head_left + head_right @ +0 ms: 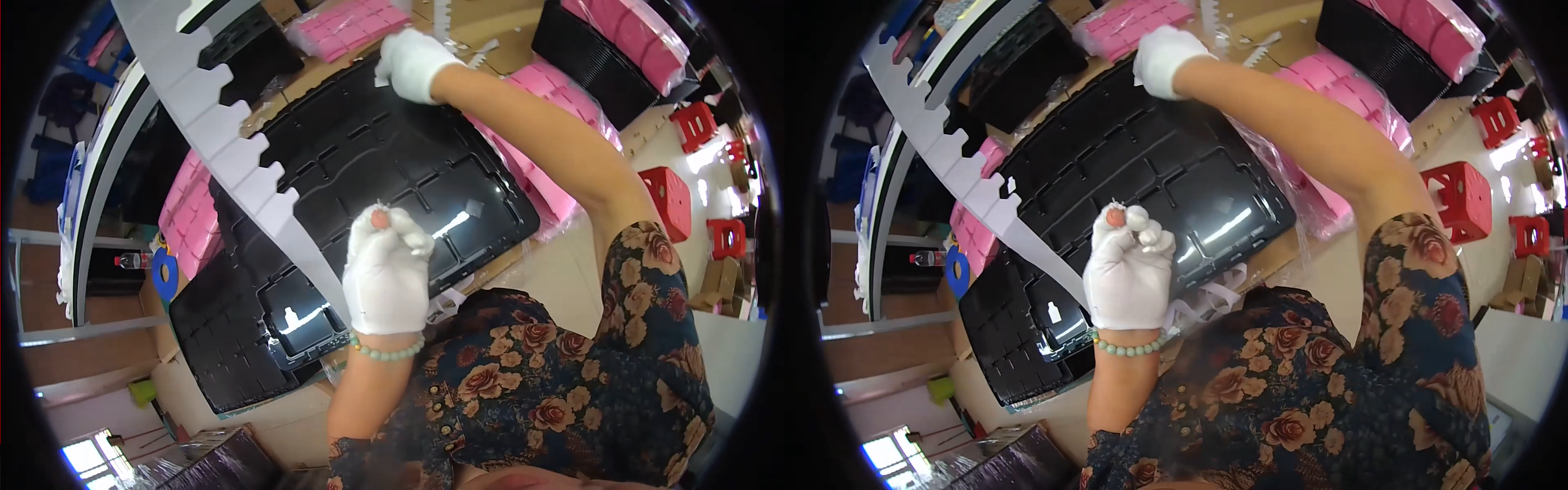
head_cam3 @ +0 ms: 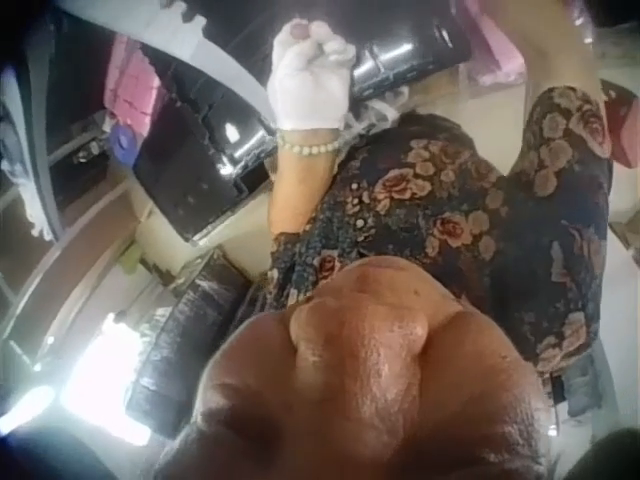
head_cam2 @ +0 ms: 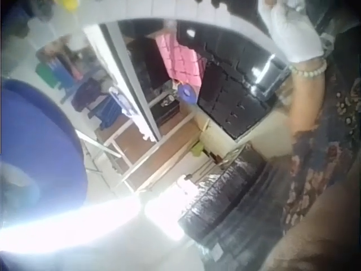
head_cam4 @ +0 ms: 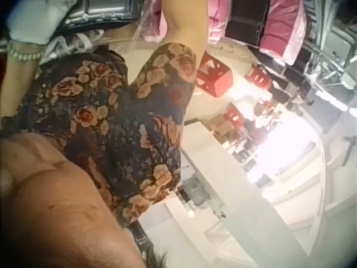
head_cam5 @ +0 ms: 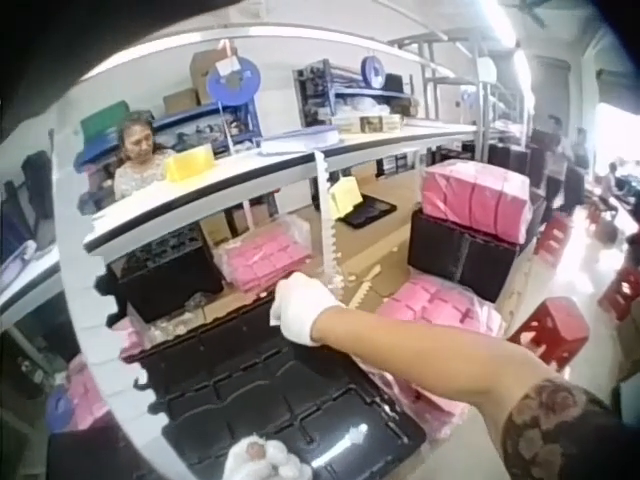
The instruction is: The person assembles plastic trays by hand, inserting foam padding into them and applying adhesive tape.
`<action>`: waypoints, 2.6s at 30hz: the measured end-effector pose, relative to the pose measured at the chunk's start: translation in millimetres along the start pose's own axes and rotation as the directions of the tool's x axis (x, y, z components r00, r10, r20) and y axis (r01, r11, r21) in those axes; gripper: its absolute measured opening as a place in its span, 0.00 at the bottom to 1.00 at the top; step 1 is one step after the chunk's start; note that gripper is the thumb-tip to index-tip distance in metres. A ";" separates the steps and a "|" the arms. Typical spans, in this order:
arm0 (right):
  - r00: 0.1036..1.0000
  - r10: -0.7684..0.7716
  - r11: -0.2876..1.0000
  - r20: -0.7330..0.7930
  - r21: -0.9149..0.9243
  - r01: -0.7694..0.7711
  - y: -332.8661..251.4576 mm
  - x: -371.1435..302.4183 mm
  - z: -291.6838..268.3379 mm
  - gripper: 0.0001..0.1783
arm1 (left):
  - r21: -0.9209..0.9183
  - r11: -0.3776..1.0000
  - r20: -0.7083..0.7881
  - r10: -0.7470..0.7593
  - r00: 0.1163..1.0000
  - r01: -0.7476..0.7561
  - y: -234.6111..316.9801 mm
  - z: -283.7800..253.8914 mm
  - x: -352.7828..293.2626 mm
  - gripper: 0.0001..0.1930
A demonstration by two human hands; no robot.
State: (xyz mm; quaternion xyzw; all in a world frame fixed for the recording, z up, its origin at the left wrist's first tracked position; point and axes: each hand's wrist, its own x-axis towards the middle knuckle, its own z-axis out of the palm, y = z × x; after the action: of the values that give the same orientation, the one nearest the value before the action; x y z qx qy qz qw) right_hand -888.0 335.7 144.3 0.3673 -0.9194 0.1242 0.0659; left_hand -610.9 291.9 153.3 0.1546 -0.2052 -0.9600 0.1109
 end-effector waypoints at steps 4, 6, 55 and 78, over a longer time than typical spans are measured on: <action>0.891 -0.447 0.893 -0.083 0.014 0.449 5.5 -4.3 -0.5 0.13 | 0.011 0.999 -0.030 0.053 0.998 -0.052 -0.7 1.9 -6.7 0.17; 0.956 -0.170 0.984 -0.238 0.013 0.178 9.4 -1.5 -1.1 0.11 | 0.051 0.998 0.003 0.047 0.999 -0.047 -2.8 4.5 -7.0 0.18; 0.939 -0.342 0.872 0.014 0.376 0.312 -141.7 29.6 22.1 0.14 | -0.170 0.903 -0.141 0.374 0.916 -0.395 106.0 -41.7 -99.3 0.11; 0.753 -0.520 0.586 -0.405 0.472 0.658 -157.5 -108.3 -34.4 0.10 | -0.087 0.977 -0.141 0.181 0.973 -0.194 86.2 -49.8 -57.8 0.08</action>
State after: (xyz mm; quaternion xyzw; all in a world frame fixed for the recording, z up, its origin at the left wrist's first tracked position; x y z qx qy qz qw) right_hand -699.8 306.5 182.8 0.6374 -0.6439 0.4136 0.0890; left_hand -527.4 213.1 161.5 0.1922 -0.1627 -0.9419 0.2222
